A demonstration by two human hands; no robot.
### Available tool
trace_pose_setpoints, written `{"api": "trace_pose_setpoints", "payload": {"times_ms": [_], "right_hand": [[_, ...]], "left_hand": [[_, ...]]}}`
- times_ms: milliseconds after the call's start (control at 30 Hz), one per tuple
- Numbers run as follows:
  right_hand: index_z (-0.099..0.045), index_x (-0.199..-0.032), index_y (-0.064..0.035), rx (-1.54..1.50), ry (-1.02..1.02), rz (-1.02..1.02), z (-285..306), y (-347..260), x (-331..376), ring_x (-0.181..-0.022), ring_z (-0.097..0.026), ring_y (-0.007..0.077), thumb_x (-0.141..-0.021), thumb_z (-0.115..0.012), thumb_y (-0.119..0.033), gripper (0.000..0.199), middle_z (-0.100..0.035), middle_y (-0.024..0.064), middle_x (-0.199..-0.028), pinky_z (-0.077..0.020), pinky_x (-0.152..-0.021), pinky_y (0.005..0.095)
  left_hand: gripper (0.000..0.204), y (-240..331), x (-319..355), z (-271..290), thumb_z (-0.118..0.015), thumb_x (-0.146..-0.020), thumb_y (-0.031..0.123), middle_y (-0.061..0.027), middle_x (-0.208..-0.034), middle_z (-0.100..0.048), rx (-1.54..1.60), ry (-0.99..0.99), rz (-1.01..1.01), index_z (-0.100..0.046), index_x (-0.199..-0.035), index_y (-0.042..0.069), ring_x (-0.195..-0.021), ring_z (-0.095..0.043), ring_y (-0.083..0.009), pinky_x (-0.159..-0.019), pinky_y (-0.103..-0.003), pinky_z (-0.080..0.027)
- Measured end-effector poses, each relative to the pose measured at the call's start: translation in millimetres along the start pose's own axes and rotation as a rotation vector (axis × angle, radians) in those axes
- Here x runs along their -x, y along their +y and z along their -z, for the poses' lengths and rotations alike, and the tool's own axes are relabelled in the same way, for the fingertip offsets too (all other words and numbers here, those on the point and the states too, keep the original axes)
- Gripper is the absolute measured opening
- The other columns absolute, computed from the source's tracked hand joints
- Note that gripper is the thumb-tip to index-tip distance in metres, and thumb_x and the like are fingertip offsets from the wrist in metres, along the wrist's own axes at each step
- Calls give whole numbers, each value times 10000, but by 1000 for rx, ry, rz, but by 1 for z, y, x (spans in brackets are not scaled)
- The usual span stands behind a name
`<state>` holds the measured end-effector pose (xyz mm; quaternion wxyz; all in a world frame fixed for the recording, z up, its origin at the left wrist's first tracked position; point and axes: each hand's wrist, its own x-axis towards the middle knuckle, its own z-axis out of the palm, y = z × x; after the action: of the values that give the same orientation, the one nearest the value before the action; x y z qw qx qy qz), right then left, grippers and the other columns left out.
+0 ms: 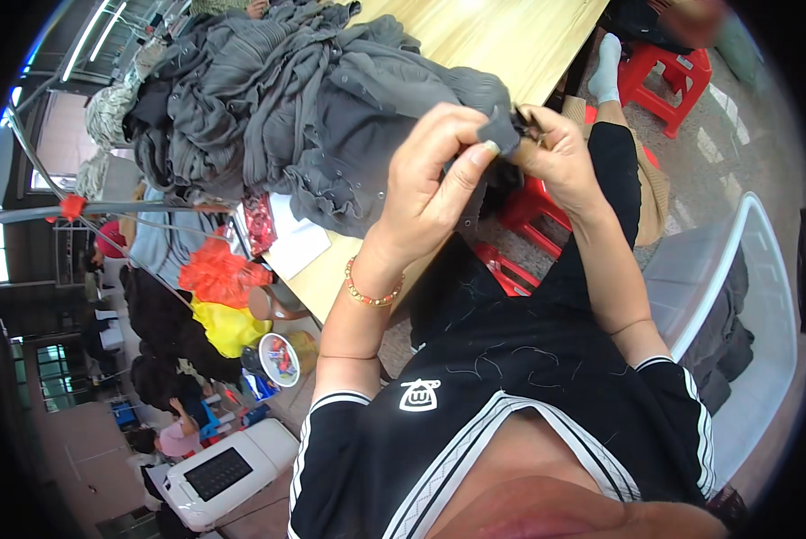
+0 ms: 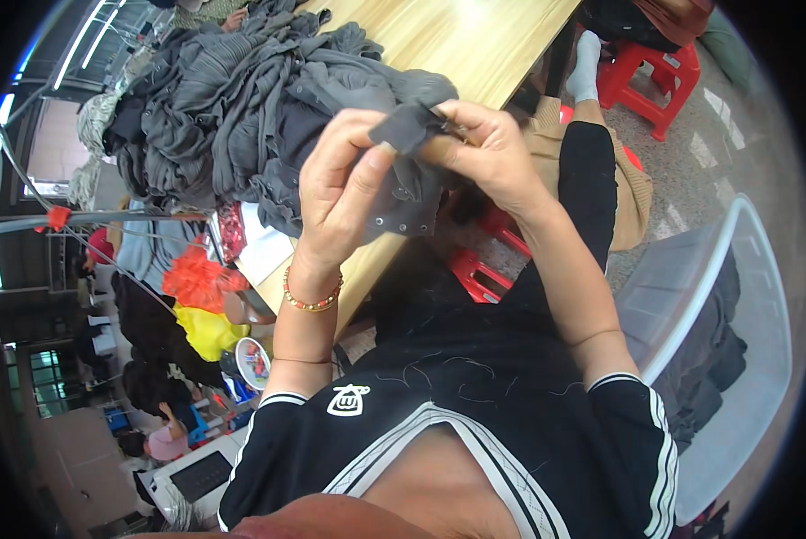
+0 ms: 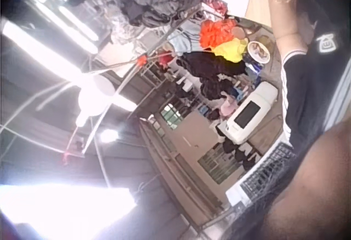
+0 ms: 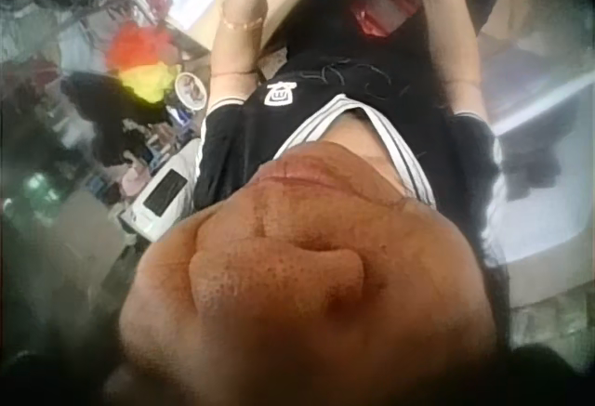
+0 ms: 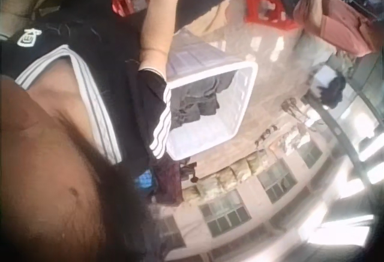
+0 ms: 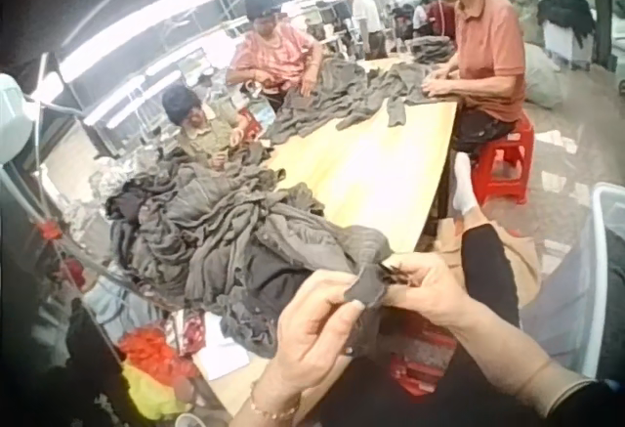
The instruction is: The worker uses small metal snips to trim excess threads and finish gray textile garments at a factory workstation.
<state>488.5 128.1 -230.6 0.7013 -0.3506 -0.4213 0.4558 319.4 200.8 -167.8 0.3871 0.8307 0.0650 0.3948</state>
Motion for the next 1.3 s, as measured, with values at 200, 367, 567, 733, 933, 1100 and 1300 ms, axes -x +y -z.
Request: {"api": "trace_pose_setpoints", "payload": {"times_ms": [200,367,567,733,933,1100,1300], "right_hand": [[-648,-1021,-27,-273,18,173,26,-53,6,-512,-374,6,-913,-713,-91,141,-588,-47,-780,-261,-456,185],[-655,-1032,-65,-394,135,425,51,-97,27,-508,-380,30,-925,-695,-99,119,-618,-9,-799,-268,-458,212],[-600,-967,-99,-282,358,415,81,-91,33,-477,-376,35,-975,-654,-204,119,-457,-71,-627,-282,-440,204],[-590,-1079,-93,-261,290,312,63,-82,28,-468,-336,22,-987,-634,-270,204,-384,-90,-621,-271,-438,190],[-580,-1156,-74,-426,42,223,21,-95,-4,-560,-384,30,-929,-709,-297,344,-522,-55,-796,-270,-480,190],[-338,-1490,6,-431,91,325,10,-60,-22,-1228,-567,202,-736,-889,-291,980,-562,105,-1346,-457,-1054,337],[-607,-1179,6,-254,-18,172,22,-17,-21,-1010,-623,154,-790,-800,-104,448,-648,56,-1097,-501,-905,290]], "left_hand": [[573,-62,-27,4,-819,-755,228,-160,-1367,-527,-690,77,-8,-593,-1260,80,-1223,-519,-358,-1023,-434,-401],[211,-122,-33,52,-586,-844,87,-118,-1029,-676,-909,74,127,-673,-1033,57,-996,-620,-355,-863,-443,-486],[134,-22,-87,23,-537,-922,7,-134,-837,-635,-353,131,39,-641,-995,-38,-759,-615,-213,-718,-315,-473],[213,39,-116,-1,-514,-1010,78,-100,-1000,-700,552,186,-30,-638,-1119,-57,-896,-667,-152,-824,-263,-519],[263,50,-113,-33,-539,-938,33,-153,-1110,-684,155,249,-182,-615,-1164,-79,-999,-663,-207,-934,-325,-503],[163,38,-103,-41,-577,-828,-3,-196,-913,-596,-106,131,-199,-625,-983,0,-807,-601,-389,-712,-412,-498],[227,24,-52,-18,-685,-781,3,-147,-967,-638,-319,196,-266,-663,-1007,5,-865,-609,-337,-788,-406,-486]]}}
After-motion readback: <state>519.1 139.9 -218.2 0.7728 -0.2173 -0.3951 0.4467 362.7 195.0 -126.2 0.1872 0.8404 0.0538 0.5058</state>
